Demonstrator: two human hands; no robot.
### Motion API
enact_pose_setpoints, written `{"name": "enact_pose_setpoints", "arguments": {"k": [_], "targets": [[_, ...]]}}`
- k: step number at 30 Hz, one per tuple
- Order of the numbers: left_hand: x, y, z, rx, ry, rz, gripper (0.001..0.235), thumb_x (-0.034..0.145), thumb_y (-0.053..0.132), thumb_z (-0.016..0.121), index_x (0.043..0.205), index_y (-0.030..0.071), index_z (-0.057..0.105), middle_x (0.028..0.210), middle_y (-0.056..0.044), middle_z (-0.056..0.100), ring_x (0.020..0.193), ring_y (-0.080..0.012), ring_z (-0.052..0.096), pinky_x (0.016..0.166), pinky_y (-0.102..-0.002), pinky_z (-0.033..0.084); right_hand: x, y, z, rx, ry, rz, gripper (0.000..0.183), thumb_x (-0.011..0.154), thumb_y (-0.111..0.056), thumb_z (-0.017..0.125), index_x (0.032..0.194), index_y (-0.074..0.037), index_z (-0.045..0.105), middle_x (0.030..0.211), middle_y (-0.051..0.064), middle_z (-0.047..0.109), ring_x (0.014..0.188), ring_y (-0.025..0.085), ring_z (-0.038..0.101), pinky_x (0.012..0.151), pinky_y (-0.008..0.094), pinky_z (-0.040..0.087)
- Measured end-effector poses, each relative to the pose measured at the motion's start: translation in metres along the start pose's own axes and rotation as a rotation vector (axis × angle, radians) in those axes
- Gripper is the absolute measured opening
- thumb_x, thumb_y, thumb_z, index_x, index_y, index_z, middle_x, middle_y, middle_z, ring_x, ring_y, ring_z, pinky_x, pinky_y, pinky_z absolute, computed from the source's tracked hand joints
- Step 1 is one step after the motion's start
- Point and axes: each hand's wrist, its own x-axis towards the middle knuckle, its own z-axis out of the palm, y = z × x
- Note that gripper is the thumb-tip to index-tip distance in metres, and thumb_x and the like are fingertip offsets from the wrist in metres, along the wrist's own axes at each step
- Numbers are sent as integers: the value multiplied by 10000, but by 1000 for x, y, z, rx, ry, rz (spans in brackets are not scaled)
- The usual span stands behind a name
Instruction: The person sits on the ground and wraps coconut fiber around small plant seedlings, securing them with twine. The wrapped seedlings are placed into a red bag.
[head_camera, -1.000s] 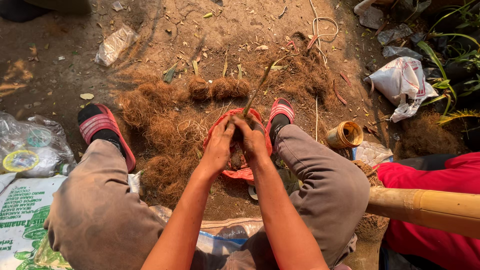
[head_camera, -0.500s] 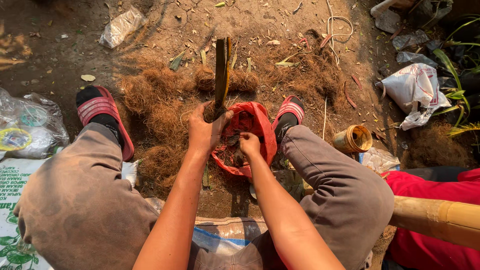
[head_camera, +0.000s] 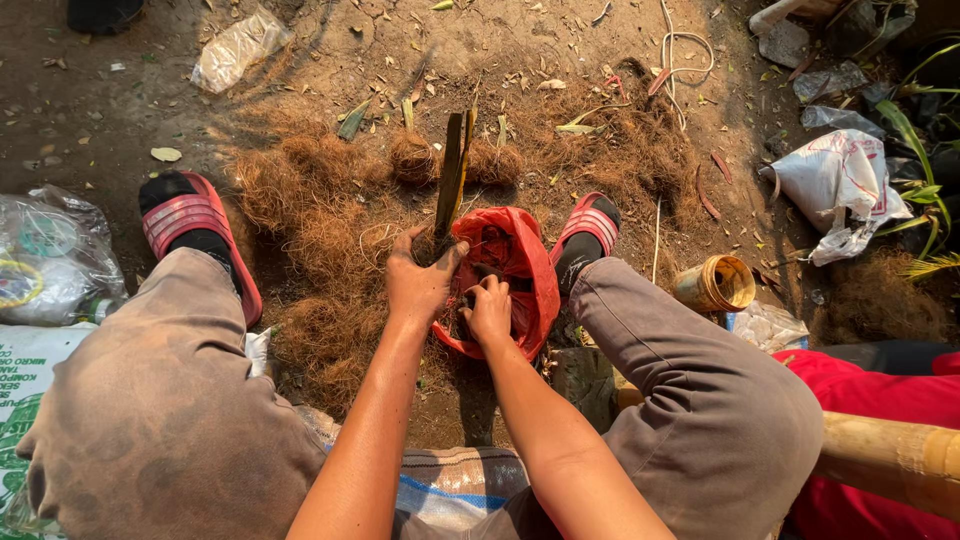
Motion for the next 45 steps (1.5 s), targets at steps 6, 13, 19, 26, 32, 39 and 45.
{"name": "enact_pose_setpoints", "arguments": {"k": [6, 13, 19, 26, 32, 39, 45], "targets": [[6, -21, 16, 104, 139, 239, 695, 752, 374, 989, 1213, 11, 615, 1034, -130, 703, 919, -222, 676, 758, -379, 546, -22, 10, 9, 18, 74, -33, 344, 754, -137, 849, 1090, -106, 779, 1131, 57, 692, 1114, 315, 588, 994, 428, 493], [3, -31, 39, -47, 68, -45, 675, 705, 352, 908, 1245, 71, 616, 987, -99, 749, 848, -193, 718, 757, -362, 585, -16, 15, 20, 15, 101, -13, 425, 794, -95, 772, 1215, -70, 721, 1144, 111, 646, 1108, 342, 576, 973, 465, 478], [3, -46, 60, -23, 104, 71, 672, 704, 351, 936, 1222, 54, 627, 1037, -111, 729, 916, -213, 720, 820, -367, 576, -13, 16, 18, -110, -19, 52, 329, 773, -171, 796, 1078, -59, 744, 1250, 140, 560, 1182, 377, 510, 988, 505, 442], [-2, -44, 72, -36, 7, 16, 647, 705, 351, 910, 1226, 80, 637, 1059, -130, 768, 937, -222, 730, 854, -381, 573, -12, 15, 12, 102, -77, 65, 444, 843, -440, 757, 1095, -75, 739, 1135, 133, 699, 1080, 397, 557, 966, 549, 429], [-7, -43, 69, -42, -67, 97, 602, 716, 289, 894, 1222, 93, 636, 1123, -96, 719, 1018, -214, 701, 883, -390, 561, -4, 18, 19, 337, -138, 221, 420, 694, -380, 837, 879, -17, 735, 932, 181, 709, 999, 407, 594, 916, 558, 446], [-1, -49, 66, -164, -80, 233, 591, 722, 216, 904, 1224, 74, 627, 1120, -94, 725, 1041, -217, 697, 934, -370, 547, 1, 34, 36, 347, 84, 212, 339, 731, -315, 806, 847, -2, 745, 825, 219, 718, 809, 400, 698, 753, 527, 535], [-1, -52, 59, -153, -14, 248, 556, 721, 167, 908, 1202, 52, 652, 1141, -77, 695, 1048, -211, 675, 918, -354, 538, 20, 53, 63, 673, 219, 397, 316, 820, -314, 793, 866, -6, 745, 710, 141, 691, 662, 270, 661, 635, 426, 509]]}}
